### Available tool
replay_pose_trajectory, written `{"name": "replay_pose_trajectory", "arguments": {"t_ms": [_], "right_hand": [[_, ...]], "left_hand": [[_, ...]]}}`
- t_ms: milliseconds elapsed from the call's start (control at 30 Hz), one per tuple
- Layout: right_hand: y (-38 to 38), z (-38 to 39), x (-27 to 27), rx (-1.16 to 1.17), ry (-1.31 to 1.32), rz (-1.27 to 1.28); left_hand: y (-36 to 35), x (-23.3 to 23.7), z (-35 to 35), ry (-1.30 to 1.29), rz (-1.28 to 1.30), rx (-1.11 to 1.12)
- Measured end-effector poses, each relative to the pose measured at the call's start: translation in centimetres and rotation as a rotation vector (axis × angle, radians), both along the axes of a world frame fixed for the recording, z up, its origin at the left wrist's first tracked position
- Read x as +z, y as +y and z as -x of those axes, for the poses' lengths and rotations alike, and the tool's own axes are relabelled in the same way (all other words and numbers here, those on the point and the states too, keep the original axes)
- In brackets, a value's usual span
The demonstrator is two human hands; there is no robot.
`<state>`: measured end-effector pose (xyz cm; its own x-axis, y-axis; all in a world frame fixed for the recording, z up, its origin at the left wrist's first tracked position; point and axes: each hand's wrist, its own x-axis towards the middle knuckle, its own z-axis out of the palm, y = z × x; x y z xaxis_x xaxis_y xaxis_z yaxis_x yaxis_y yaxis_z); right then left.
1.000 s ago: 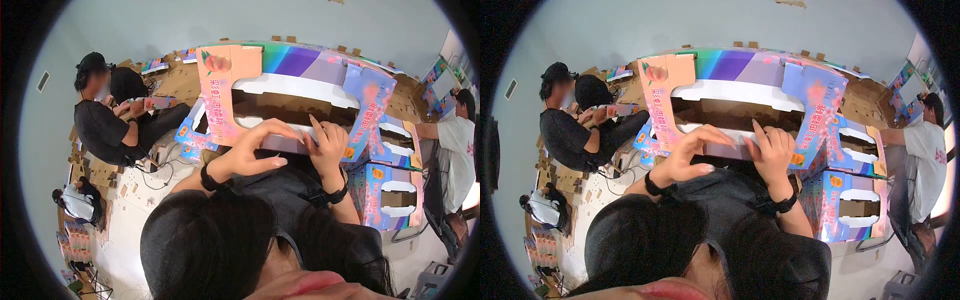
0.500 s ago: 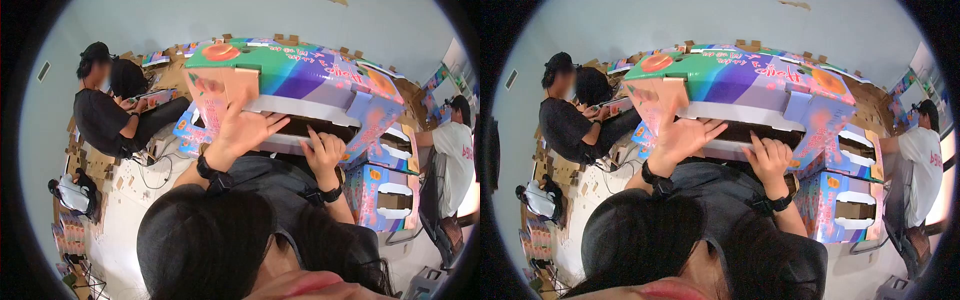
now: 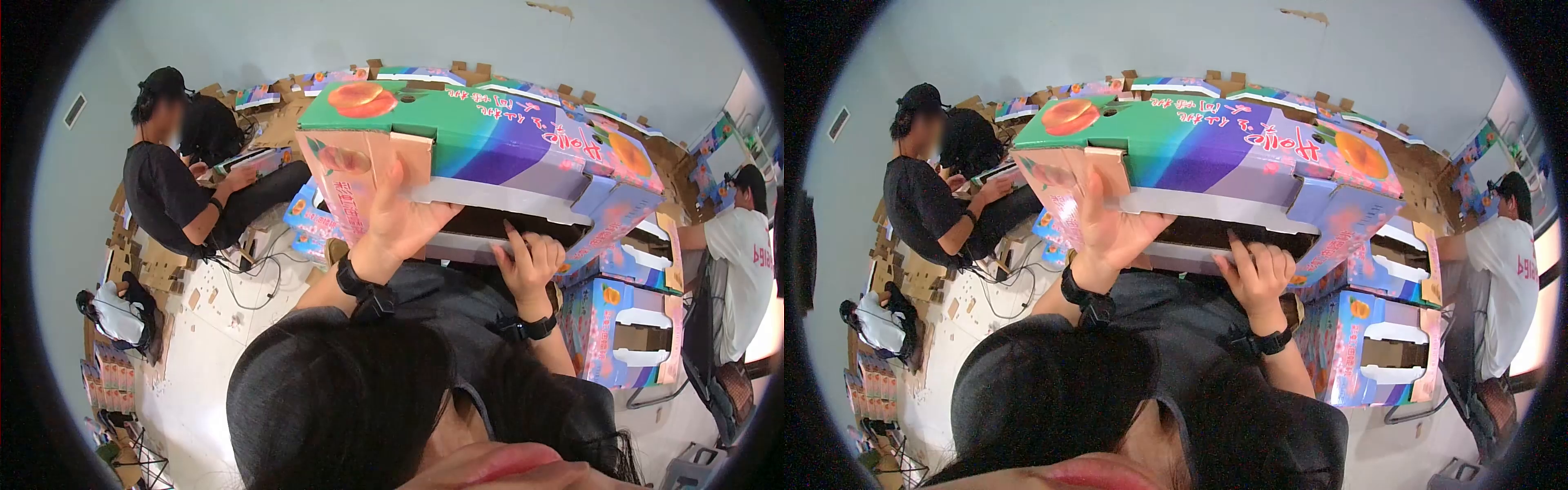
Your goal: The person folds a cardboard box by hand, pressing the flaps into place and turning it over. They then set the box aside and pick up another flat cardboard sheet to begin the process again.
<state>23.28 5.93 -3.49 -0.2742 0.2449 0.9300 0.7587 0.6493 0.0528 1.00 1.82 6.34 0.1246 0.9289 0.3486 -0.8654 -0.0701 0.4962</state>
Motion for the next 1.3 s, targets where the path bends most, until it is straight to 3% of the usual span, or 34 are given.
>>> {"name": "replay_pose_trajectory", "arguments": {"t_ms": [233, 433, 533, 633, 733, 800, 833, 900, 967, 1033, 1100, 1133, 1200, 1267, 1300], "right_hand": [[-0.2, 0.4, 0.2, 0.000, -0.006, 0.002], [-0.1, 0.5, 0.6, 0.019, -0.012, 0.051], [-0.1, 0.5, 1.2, 0.029, -0.006, 0.061], [0.0, 0.5, 1.3, 0.039, -0.005, 0.065], [0.6, 0.8, 1.7, 0.033, 0.003, 0.044], [0.7, 1.1, 2.0, 0.033, 0.006, 0.051], [0.9, 1.2, 2.0, 0.027, 0.007, 0.054], [0.8, 1.3, 2.3, 0.018, -0.003, 0.070], [0.5, 1.3, 2.3, 0.020, -0.026, 0.093], [0.9, 1.0, 1.8, 0.018, -0.040, 0.054], [0.8, 0.6, 1.3, 0.019, -0.055, 0.053], [0.8, 0.6, 1.1, 0.021, -0.050, 0.045], [0.5, 0.4, 1.3, 0.013, -0.066, 0.030], [0.5, 0.6, 1.2, 0.016, -0.075, 0.029], [0.6, 0.7, 1.2, 0.015, -0.077, 0.027]], "left_hand": [[0.3, -0.3, 0.1, 0.041, 0.081, 0.093], [0.0, 0.5, 0.3, -0.091, 0.177, 0.037], [-3.1, 1.9, 0.2, 0.051, 0.426, 0.081], [-7.2, 3.1, 2.3, 0.169, 0.417, -0.163], [-9.6, 3.4, 4.2, 0.281, 0.412, -0.077], [-9.8, 2.9, 5.8, 0.491, 0.073, -0.064], [-10.7, 4.9, 4.4, 0.656, -0.022, 0.052], [-10.2, 7.6, 5.2, 1.008, -0.750, 0.003], [-10.1, 10.0, 3.1, 1.125, -1.362, 0.253], [-10.2, 10.2, 1.1, 1.010, -1.858, 0.700], [-10.6, 9.3, 0.4, 0.654, -2.053, 1.151], [-11.6, 8.4, 0.6, 0.517, -2.032, 1.451], [-10.7, 10.7, 0.9, 0.317, -2.044, 1.487], [-10.6, 11.5, 1.3, 0.281, -1.968, 1.592], [-11.1, 11.7, 1.7, 0.380, -1.917, 1.551]]}}
